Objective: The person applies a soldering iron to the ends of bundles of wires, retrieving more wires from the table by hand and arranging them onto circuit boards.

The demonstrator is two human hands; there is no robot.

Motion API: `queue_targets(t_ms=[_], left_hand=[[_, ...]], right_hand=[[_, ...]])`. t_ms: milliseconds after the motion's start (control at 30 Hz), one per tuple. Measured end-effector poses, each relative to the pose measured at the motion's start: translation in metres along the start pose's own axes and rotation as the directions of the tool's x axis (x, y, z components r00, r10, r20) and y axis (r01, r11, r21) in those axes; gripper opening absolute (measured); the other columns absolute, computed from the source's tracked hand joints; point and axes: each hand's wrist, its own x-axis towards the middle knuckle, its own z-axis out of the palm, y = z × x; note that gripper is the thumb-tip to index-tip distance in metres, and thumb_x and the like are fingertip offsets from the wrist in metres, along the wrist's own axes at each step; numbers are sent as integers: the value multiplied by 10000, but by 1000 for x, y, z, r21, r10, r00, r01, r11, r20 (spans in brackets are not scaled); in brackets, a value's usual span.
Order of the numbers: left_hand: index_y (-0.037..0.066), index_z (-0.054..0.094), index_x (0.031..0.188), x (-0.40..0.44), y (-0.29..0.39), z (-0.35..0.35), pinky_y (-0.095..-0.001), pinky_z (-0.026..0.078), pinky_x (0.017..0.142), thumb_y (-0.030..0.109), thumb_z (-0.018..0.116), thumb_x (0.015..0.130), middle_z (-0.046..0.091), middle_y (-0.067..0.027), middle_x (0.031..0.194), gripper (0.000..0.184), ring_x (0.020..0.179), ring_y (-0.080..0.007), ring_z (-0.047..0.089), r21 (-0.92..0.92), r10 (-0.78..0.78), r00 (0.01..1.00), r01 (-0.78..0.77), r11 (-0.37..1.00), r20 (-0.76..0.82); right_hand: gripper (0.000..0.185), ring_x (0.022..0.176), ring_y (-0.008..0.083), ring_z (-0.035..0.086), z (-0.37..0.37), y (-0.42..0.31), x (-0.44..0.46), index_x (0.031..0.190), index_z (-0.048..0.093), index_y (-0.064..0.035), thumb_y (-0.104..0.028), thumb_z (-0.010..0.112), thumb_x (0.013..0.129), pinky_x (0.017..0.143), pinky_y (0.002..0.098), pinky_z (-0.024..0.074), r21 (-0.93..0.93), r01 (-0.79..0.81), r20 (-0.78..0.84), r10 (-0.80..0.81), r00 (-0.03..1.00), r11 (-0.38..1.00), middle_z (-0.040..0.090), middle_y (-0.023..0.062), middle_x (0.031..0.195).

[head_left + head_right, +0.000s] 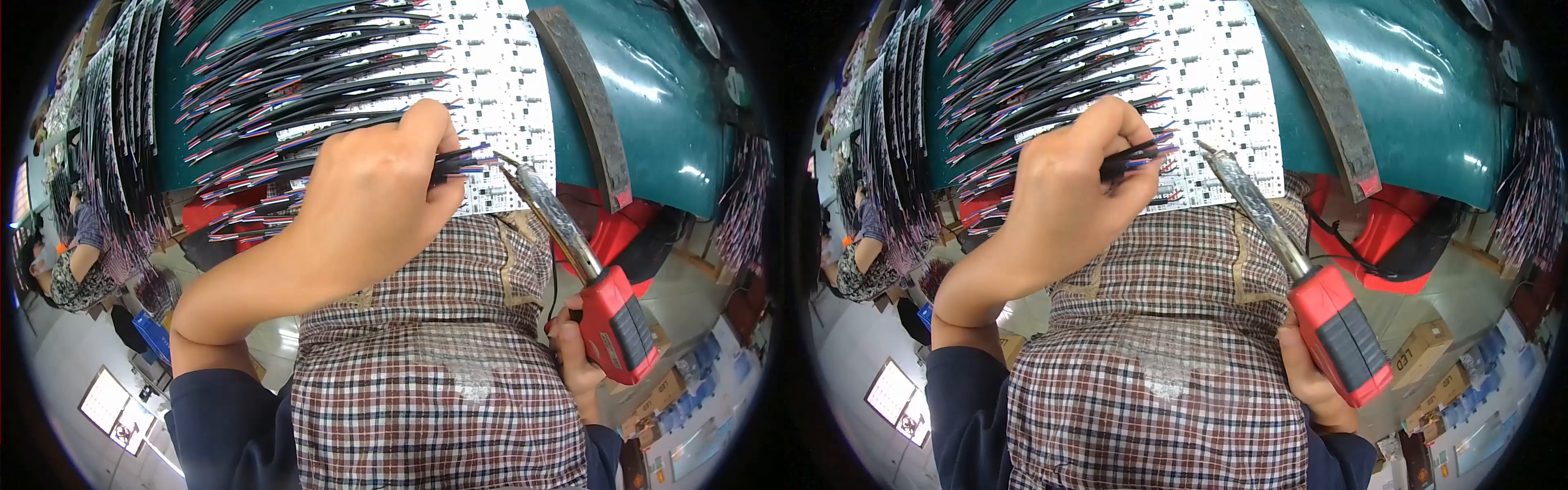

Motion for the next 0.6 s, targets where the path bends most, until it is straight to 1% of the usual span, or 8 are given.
queue_targets(t_ms=[33,100,233,300,400,433,500,600], left_hand=[[29,592,845,-1,-2,4,-275,458,497,32,711,799,613,-68,624,128,515,-155,602,-1,1,1000,-1,1000,3],[30,592,830,-1,-5,8,-297,464,491,60,726,785,606,-72,612,144,503,-186,600,90,64,998,-62,994,-28],[32,597,820,0,-6,12,-313,470,496,74,731,779,614,-79,615,146,507,-215,603,107,82,996,-77,991,-45],[31,599,816,1,-7,13,-324,474,498,69,731,774,623,-90,627,144,517,-226,611,153,58,998,-53,987,-25],[29,595,817,1,-6,13,-334,475,499,66,732,764,627,-101,640,152,529,-236,619,161,58,998,-54,986,-25],[29,595,817,1,-6,13,-334,475,499,66,732,764,627,-101,640,152,529,-236,619,161,58,998,-53,985,-24],[25,590,814,1,-6,14,-346,471,495,57,729,748,624,-108,642,158,533,-250,617,166,74,997,-68,984,-29],[22,586,813,2,-5,13,-357,464,490,46,725,732,613,-112,634,163,530,-265,610,184,91,996,-84,979,-27]], right_hand=[[173,618,111,502,-1,0,0,1049,585,18,-101,603,924,573,266,418,0,-2,-2,2,1000,1000,568,58,757],[198,637,108,520,-2,0,4,1098,588,30,-64,598,924,588,259,420,-33,26,81,-23,996,999,572,56,766],[140,640,112,526,6,2,11,1041,590,26,-34,600,915,599,246,418,-43,64,22,-63,998,997,576,58,767],[85,647,114,528,5,6,18,973,587,20,-24,613,905,601,241,421,-99,190,83,-182,980,977,571,58,764],[37,659,118,534,6,6,18,925,579,15,-11,600,908,597,245,424,-60,143,69,-138,988,988,566,59,757],[37,659,118,534,6,6,17,925,579,15,-11,600,908,597,245,424,-60,142,69,-138,988,988,566,59,757],[30,667,123,540,6,8,16,926,579,15,-10,590,914,598,254,428,-49,91,71,-87,994,995,560,61,751],[38,665,122,540,9,8,15,938,576,16,-10,590,915,598,255,430,-39,72,46,-70,996,997,563,63,745]])
